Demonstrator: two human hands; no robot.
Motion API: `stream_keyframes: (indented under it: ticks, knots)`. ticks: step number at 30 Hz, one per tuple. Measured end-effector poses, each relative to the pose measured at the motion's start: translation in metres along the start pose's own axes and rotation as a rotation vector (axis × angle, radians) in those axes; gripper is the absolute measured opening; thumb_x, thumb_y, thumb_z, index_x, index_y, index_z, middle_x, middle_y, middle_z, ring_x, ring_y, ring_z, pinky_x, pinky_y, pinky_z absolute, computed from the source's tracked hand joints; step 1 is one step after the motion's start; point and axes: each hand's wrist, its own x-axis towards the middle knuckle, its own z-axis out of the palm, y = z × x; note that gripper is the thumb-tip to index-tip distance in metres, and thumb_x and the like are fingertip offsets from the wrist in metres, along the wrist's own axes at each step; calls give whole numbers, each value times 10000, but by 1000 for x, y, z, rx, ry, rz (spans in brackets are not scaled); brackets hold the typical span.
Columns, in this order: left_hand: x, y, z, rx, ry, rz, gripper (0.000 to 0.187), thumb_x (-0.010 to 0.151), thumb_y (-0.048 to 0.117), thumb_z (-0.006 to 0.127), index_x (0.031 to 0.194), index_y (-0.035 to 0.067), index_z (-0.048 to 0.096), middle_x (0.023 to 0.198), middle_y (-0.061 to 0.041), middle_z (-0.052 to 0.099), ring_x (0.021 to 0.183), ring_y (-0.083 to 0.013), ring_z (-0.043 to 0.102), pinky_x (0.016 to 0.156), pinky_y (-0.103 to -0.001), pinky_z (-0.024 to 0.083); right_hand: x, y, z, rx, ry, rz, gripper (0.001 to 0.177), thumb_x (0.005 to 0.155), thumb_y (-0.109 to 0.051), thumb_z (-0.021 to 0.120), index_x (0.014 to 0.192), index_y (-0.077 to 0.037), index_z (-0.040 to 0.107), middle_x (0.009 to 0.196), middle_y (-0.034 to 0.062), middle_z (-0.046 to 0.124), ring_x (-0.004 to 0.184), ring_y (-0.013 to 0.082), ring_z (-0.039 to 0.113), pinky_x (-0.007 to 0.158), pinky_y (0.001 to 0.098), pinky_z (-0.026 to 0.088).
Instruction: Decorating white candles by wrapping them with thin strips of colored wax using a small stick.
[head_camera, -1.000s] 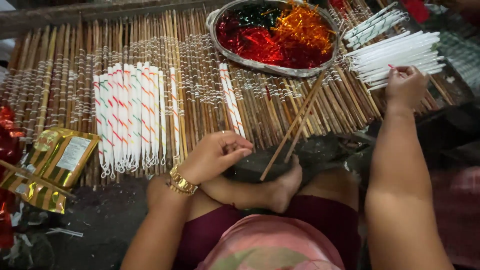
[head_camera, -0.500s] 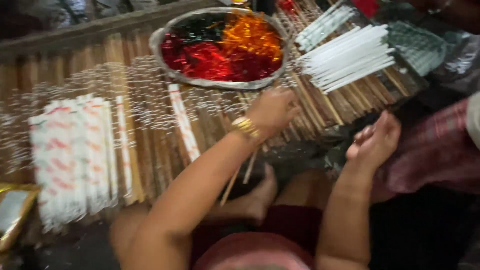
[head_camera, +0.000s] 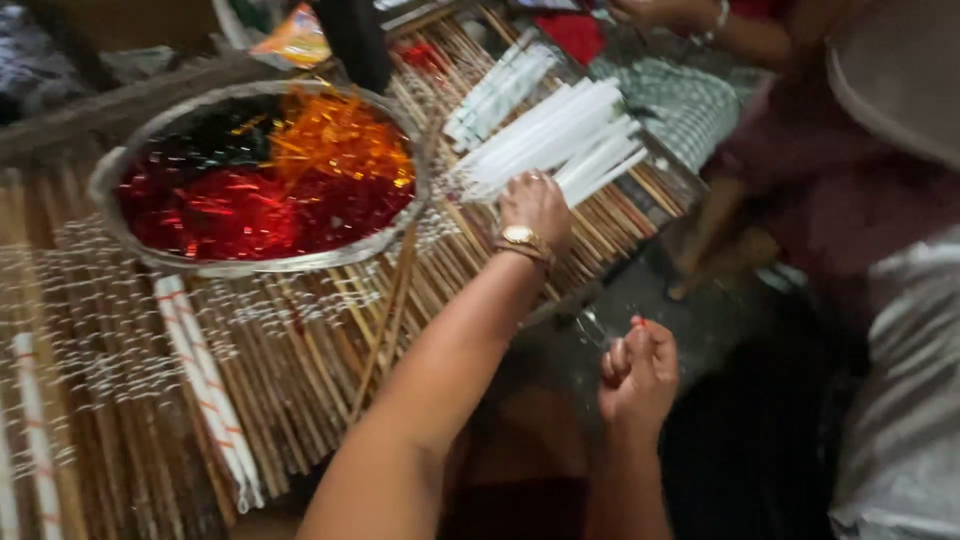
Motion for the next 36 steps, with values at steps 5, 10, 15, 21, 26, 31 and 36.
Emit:
stream_keyframes:
  ticks: [5, 10, 15, 21, 26, 31, 36]
  knots:
    - [1, 1, 3, -52, -142, -64, 394, 990, 220, 519, 1318, 11, 584, 1276, -196, 669, 1114, -317, 686, 919, -432, 571, 4, -7, -3, 49, 24, 18, 73, 1067, -128, 577, 1111, -74, 599, 738, -25, 463, 494, 58, 296, 427, 231, 229]
    - [-26, -7, -21, -136, -170, 13, 425, 995, 210, 478, 1339, -31, 537, 1262, -238, 659, 1094, -351, 703, 885, -443, 591, -4, -15, 2, 56, 21, 9, 51, 1073, -136, 596, 1104, -96, 589, 802, -14, 521, 508, 58, 310, 440, 228, 230]
    - [-79, -68, -53, -295, -31, 137, 434, 926, 139, 508, 1296, -87, 520, 1328, -305, 580, 1190, -461, 605, 952, -528, 502, -13, -21, 16, 65, -42, -19, 80, 1063, -179, 642, 1091, -111, 612, 912, -13, 588, 527, 73, 359, 456, 232, 261]
    - [-274, -185, -203, -551, 207, -249, 420, 818, 94, 591, 1236, 63, 622, 1093, -224, 693, 1058, -417, 656, 886, -504, 527, -42, -6, 64, 47, -122, 10, 79, 1091, -131, 673, 1102, -80, 614, 966, 9, 615, 564, 65, 370, 489, 250, 274]
    - [-375, -266, -171, -100, 286, -538, 470, 845, 173, 682, 1260, -5, 553, 1074, -284, 635, 935, -471, 638, 774, -559, 516, -72, 0, 116, -66, -221, 47, 62, 1101, -114, 649, 1118, -58, 630, 895, 9, 594, 601, 74, 409, 521, 279, 323]
    - [-395, -303, -126, 246, 447, -561, 655, 858, 168, 672, 1418, -112, 478, 1041, -309, 623, 883, -440, 654, 765, -497, 564, -95, -7, 139, -145, -337, 11, 42, 1097, -96, 644, 1095, -55, 654, 787, -11, 531, 602, 62, 405, 543, 264, 326]
    - [-390, -257, -169, 419, 462, -538, 501, 823, 259, 669, 1213, -54, 632, 1062, -224, 666, 945, -394, 651, 653, -477, 566, -106, -15, 145, -222, -468, -133, 68, 1061, 9, 620, 1020, -45, 629, 989, 18, 589, 898, 97, 536, 830, 286, 444]
